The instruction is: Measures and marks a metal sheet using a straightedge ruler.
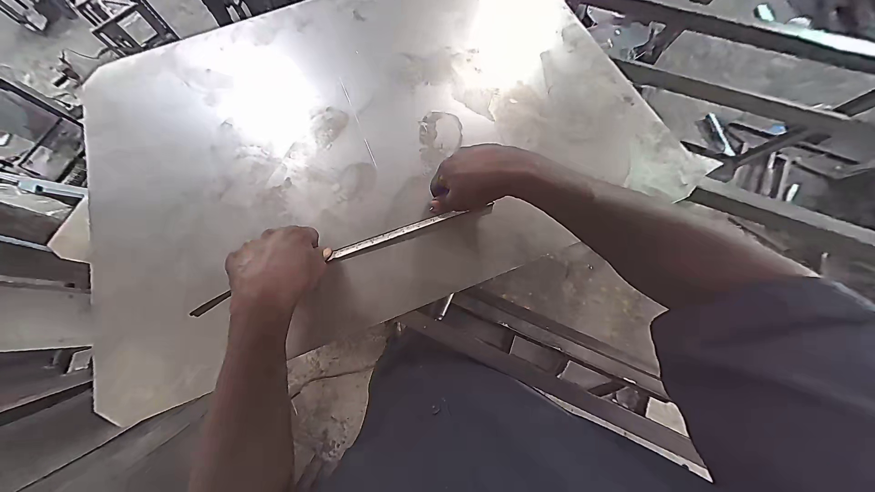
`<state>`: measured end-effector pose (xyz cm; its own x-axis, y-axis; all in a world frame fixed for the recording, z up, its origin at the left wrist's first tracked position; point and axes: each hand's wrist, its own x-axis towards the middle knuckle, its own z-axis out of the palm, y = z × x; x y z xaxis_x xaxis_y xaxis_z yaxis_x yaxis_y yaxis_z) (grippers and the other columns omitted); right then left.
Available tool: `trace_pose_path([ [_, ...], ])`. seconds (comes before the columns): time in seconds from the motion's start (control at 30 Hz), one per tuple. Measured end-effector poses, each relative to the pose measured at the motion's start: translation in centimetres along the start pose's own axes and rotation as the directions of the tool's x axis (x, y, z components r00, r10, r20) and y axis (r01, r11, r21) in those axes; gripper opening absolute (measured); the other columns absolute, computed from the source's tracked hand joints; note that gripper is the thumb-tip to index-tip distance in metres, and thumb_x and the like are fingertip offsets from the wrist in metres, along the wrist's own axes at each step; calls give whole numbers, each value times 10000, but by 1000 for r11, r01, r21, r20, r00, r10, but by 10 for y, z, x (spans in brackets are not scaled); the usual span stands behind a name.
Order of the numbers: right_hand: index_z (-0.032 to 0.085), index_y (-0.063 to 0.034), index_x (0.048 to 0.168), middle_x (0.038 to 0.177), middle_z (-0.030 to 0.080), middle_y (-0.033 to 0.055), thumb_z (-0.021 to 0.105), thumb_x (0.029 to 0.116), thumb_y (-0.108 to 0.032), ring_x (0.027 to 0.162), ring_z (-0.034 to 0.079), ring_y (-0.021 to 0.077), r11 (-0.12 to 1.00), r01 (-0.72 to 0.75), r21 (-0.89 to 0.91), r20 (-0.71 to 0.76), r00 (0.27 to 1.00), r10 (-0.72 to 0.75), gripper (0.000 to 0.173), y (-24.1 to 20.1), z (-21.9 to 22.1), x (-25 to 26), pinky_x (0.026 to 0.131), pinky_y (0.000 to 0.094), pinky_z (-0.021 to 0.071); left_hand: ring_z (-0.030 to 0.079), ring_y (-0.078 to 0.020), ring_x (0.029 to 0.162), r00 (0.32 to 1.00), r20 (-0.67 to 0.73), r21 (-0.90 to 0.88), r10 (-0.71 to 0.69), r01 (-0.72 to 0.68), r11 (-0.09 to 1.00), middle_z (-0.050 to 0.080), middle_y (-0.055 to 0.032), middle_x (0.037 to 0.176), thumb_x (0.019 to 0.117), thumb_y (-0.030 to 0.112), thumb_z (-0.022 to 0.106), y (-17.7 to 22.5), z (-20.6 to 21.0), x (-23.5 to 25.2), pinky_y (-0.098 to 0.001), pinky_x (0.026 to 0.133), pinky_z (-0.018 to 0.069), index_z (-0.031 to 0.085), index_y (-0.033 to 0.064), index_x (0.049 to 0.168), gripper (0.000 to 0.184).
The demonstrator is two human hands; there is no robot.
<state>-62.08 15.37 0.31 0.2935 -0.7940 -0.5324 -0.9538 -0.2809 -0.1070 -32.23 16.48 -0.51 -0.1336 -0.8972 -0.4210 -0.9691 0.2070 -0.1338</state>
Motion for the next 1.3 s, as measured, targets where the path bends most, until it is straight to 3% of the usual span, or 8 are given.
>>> trace_pose_path([
  [0.37,676,-159,830,738,603,49,560,1021,-447,756,623,261,995,93,-40,14,996,-93,364,2,-2,6,643,529,466,661,-444,904,994,-108,-48,22,-27,998,689,-161,897,998,422,605,-4,10,-7,-673,631,460,668,179,856,289],
  [0.5,680,-156,854,767,619,97,603,966,-422,780,642,332,990,-65,-125,19,998,68,298,-16,-8,7,612,584,464,665,-443,984,999,-39,-10,5,-5,1000,709,-145,991,1003,446,587,-1,4,-2,-696,674,480,692,207,921,273],
  [0.6,663,5,902,909,651,249,625,950,-254,913,648,463,956,-276,-100,-225,942,248,265,-29,-27,5,687,645,475,672,-430,1000,1000,-13,23,4,-4,1000,714,-141,1020,1007,445,577,0,2,-2,-695,689,492,700,210,956,270],
  [0.63,653,-41,873,914,654,212,604,950,-310,918,655,432,950,-302,-77,-265,925,273,284,-25,-32,5,660,621,477,674,-445,960,999,-36,6,20,-19,1000,715,-154,988,1006,433,590,1,4,-4,-702,669,484,699,192,941,272],
  [0.73,632,-158,854,851,636,99,485,1018,-430,875,662,334,983,-185,-10,-296,939,174,350,-24,-46,-1,621,570,479,679,-438,899,998,-62,-31,6,-8,999,712,-152,930,994,432,601,1,4,-2,-688,645,479,683,180,891,285],
  [0.9,651,-154,846,747,600,49,482,1061,-399,749,630,262,992,112,66,-159,982,-100,368,-55,-21,7,624,517,478,684,-388,948,1000,-27,-1,-4,4,1000,705,-118,958,992,438,567,0,1,-2,-652,667,498,672,191,904,282],
  [1.13,665,-153,879,834,637,70,507,1045,-415,850,656,291,988,154,-17,-54,987,-154,348,-82,-8,34,650,550,498,681,-393,986,1000,-1,0,-4,4,1000,709,-129,1016,1003,456,560,3,-2,-3,-662,694,499,681,187,937,303],
  [1.3,640,-162,805,763,607,58,543,1008,-405,774,641,285,983,170,-63,-59,983,-174,331,-84,-8,39,585,539,467,688,-395,964,1000,-15,10,2,-2,1000,712,-136,994,988,435,569,3,-1,-3,-654,680,503,678,177,931,286],
])
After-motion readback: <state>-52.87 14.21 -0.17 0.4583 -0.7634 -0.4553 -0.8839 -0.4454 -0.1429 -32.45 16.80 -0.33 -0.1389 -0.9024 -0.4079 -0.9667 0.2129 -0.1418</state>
